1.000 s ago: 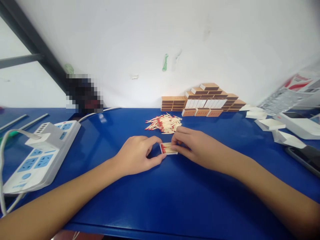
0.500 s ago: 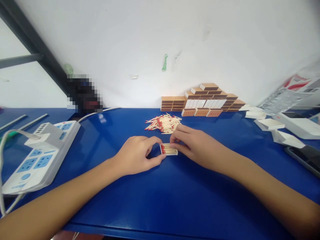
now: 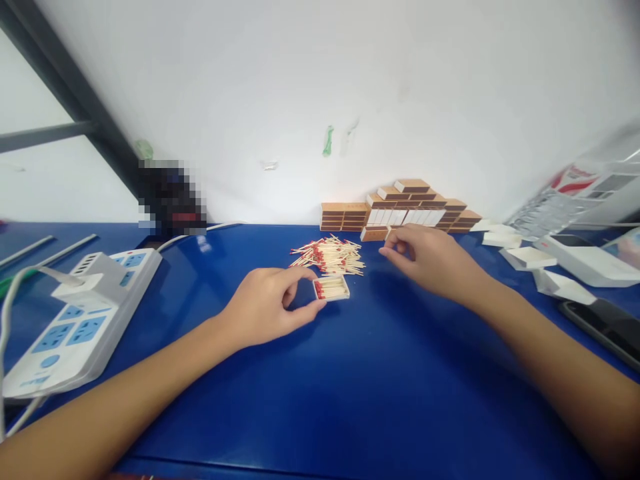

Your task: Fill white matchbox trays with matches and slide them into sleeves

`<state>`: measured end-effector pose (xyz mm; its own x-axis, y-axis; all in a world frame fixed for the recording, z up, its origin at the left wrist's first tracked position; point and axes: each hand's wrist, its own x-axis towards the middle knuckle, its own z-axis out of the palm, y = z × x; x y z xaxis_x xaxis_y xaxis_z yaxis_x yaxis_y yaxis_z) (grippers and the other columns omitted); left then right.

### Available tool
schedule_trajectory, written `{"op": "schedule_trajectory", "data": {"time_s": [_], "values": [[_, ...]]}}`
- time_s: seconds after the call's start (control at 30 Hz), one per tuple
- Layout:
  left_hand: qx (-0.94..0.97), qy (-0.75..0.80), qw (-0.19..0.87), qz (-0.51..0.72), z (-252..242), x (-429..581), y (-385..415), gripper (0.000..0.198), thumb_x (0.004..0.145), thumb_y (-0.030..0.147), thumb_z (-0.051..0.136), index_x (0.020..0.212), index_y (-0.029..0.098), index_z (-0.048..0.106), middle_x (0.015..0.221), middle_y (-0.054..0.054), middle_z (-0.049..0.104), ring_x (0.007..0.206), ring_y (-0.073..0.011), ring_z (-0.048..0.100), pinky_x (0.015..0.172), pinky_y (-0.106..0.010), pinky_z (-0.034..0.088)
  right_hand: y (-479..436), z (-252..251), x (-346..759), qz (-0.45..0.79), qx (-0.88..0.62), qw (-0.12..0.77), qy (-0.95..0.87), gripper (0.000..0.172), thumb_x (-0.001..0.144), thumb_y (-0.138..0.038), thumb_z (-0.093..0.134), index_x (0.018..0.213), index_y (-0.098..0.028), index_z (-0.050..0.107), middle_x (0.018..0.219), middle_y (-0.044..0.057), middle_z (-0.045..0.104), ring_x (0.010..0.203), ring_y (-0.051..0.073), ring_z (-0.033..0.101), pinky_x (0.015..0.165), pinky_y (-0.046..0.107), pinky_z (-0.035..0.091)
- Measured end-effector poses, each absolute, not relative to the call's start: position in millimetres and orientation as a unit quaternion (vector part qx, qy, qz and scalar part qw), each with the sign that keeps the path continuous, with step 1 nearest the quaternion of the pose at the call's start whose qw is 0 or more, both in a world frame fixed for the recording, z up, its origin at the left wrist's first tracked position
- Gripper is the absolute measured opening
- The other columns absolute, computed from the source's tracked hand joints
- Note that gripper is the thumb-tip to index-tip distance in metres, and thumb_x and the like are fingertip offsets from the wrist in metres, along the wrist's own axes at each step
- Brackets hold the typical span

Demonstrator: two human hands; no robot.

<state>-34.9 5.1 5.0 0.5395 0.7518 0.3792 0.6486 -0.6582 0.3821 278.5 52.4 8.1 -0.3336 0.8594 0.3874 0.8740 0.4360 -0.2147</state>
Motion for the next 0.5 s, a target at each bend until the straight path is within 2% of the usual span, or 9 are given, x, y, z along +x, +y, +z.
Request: {"op": "schedule_trajectory", "data": {"time_s": [0.17,0.2,0.27,0.3,0.37,0.5], "values": [[0.874,0.401,0.118,0.248,1.0,-33.5,1.4,0.029,0.090,0.044,0.070,0.109,0.023,0.070,0.056,0.010,0.045,0.050,-0.0081,0.047,0.056,-0.024,0.036,59.9,21.9,302.8,0.012,-0.587,0.184,-0.788,0.020,0.091,-0.037,0.063,0.078,-0.022,0.065,0.073,0.005,0.067,0.065,0.019,0.056,0.061,0.033,0.036],[0.874,0.402,0.123,0.244,0.0,-32.6,0.2,0.028,0.090,0.044,0.069,0.109,0.023,0.070,0.056,0.010,0.045,0.050,-0.0082,0.047,0.056,-0.024,0.036,61.6,28.1,312.0,0.015,-0.614,0.207,-0.762,0.021,0.090,-0.038,0.066,0.076,-0.022,0.067,0.073,0.006,0.067,0.066,0.019,0.057,0.062,0.034,0.036],[0.879,0.395,0.130,0.236,-2.3,-30.5,-2.1,0.028,0.090,0.043,0.069,0.109,0.024,0.070,0.057,0.009,0.046,0.051,-0.0084,0.048,0.056,-0.024,0.036,65.7,39.0,334.0,0.004,-0.682,0.314,-0.661,0.022,0.088,-0.041,0.068,0.077,-0.022,0.068,0.075,0.008,0.067,0.071,0.021,0.058,0.065,0.037,0.037],[0.882,0.389,0.132,0.232,-3.4,-29.4,-3.0,0.027,0.090,0.043,0.069,0.109,0.024,0.070,0.058,0.009,0.047,0.052,-0.0087,0.049,0.057,-0.024,0.036,68.6,42.3,345.7,-0.004,-0.713,0.382,-0.588,0.024,0.087,-0.043,0.069,0.075,-0.022,0.066,0.074,0.009,0.065,0.070,0.022,0.057,0.065,0.038,0.037],[0.883,0.388,0.135,0.229,-5.5,-27.6,-3.9,0.028,0.090,0.044,0.068,0.109,0.024,0.070,0.058,0.009,0.048,0.052,-0.0090,0.049,0.057,-0.024,0.036,76.5,42.2,367.5,0.011,-0.736,0.437,-0.517,0.029,0.092,-0.049,0.061,0.076,-0.024,0.062,0.074,0.009,0.062,0.064,0.021,0.055,0.060,0.038,0.037],[0.880,0.397,0.141,0.219,-8.0,-25.8,-3.3,0.027,0.090,0.044,0.068,0.109,0.024,0.070,0.058,0.009,0.048,0.052,-0.0092,0.049,0.056,-0.025,0.035,99.6,21.7,392.0,0.187,-0.714,0.497,-0.458,0.037,0.085,-0.056,0.072,0.069,-0.026,0.058,0.062,0.005,0.056,0.055,0.017,0.047,0.052,0.036,0.031]]}}
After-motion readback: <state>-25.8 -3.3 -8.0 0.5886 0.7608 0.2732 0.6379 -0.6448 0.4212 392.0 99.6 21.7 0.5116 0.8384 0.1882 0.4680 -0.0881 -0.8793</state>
